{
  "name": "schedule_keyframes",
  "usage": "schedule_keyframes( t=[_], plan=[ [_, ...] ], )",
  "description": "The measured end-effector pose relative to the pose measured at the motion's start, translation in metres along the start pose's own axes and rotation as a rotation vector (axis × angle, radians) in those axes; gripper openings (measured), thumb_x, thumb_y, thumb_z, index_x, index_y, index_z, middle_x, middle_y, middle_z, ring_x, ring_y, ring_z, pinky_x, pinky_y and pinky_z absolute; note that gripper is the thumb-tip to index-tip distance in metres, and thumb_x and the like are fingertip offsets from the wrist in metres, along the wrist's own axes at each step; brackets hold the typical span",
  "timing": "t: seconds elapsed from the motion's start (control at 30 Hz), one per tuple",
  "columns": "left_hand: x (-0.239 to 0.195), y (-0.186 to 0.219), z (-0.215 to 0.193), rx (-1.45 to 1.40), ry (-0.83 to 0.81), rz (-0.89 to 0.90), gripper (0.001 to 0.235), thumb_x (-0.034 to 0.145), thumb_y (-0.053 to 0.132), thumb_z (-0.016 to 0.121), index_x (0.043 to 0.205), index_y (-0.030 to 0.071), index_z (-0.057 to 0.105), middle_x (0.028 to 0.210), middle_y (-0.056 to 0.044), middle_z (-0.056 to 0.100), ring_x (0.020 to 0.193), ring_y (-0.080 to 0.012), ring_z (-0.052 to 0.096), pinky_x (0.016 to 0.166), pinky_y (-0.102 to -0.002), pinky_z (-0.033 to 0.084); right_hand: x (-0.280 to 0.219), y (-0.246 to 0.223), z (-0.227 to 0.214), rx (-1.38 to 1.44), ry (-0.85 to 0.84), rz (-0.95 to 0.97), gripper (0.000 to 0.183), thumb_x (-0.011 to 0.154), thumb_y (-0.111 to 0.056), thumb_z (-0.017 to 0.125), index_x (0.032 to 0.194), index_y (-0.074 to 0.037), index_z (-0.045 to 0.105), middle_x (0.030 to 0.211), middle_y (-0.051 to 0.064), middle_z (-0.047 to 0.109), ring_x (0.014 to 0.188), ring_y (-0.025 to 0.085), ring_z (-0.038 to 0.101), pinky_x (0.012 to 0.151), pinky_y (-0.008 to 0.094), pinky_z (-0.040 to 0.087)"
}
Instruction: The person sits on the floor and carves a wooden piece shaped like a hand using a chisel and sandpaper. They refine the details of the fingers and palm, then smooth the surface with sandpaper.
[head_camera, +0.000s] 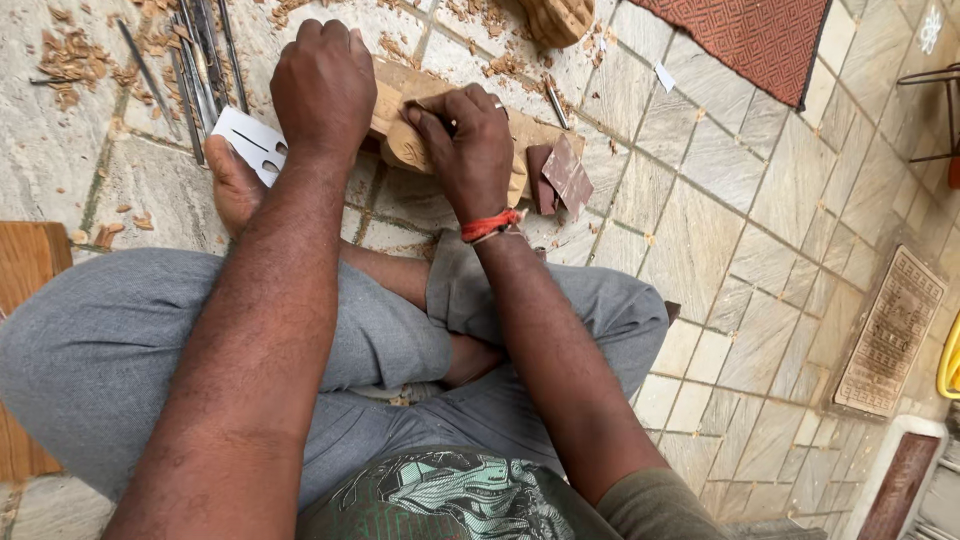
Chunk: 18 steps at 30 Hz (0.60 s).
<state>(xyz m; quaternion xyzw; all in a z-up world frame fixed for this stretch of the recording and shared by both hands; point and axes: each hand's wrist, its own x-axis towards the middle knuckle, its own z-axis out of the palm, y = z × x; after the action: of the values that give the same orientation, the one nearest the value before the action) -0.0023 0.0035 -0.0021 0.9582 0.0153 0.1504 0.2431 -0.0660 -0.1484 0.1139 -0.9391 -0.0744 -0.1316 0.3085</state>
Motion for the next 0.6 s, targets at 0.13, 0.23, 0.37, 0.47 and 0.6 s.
schedule_keyframes(
  t=[0.13,0.23,0.37,0.47,0.6],
  plan=[
    [0.004,0.003,-0.003,-0.065,-0.059,-0.083,0.032,0.11,0.027,0.06,0.105,-0.002,0.072,0.093,-0.016,0.07,0.072,-0.0212,0.069,0.057,-0.036,0.06,-0.022,-0.008,-0.002,-0.031,0.058,0.031,0.021,0.09,-0.027,0.083,0.084,-0.01,0.071,0.08,0.001,0.063,0.07,0.016,0.059,0.063,0.034,0.046],
    [0.0,0.001,0.008,-0.042,-0.057,-0.076,0.031,0.111,0.027,0.06,0.104,-0.001,0.072,0.094,-0.016,0.07,0.074,-0.021,0.069,0.058,-0.035,0.061,-0.057,-0.006,-0.006,-0.045,0.124,0.088,0.024,0.093,-0.031,0.081,0.084,-0.013,0.069,0.08,-0.002,0.064,0.072,0.012,0.059,0.07,0.035,0.044],
    [0.0,0.0,0.01,-0.004,-0.019,-0.033,0.029,0.11,0.026,0.061,0.104,0.0,0.072,0.094,-0.015,0.07,0.077,-0.0209,0.07,0.06,-0.035,0.061,-0.023,0.015,0.013,-0.192,0.034,0.08,0.024,0.088,-0.034,0.084,0.08,-0.016,0.072,0.075,-0.003,0.064,0.068,0.012,0.055,0.073,0.036,0.035],
    [-0.002,0.002,0.004,-0.04,-0.022,-0.048,0.03,0.109,0.027,0.062,0.106,-0.001,0.072,0.095,-0.016,0.071,0.075,-0.0208,0.069,0.059,-0.035,0.061,-0.009,0.02,0.021,-0.179,-0.014,0.057,0.021,0.088,-0.034,0.084,0.081,-0.017,0.074,0.075,-0.003,0.064,0.067,0.013,0.053,0.071,0.035,0.036],
    [0.003,0.003,0.004,-0.08,-0.068,-0.103,0.029,0.108,0.024,0.061,0.106,-0.002,0.071,0.097,-0.018,0.071,0.076,-0.0224,0.069,0.058,-0.036,0.061,-0.043,0.007,0.012,0.025,0.07,0.26,0.026,0.092,-0.037,0.081,0.084,-0.017,0.066,0.08,-0.007,0.062,0.071,0.009,0.057,0.064,0.029,0.045]
  ],
)
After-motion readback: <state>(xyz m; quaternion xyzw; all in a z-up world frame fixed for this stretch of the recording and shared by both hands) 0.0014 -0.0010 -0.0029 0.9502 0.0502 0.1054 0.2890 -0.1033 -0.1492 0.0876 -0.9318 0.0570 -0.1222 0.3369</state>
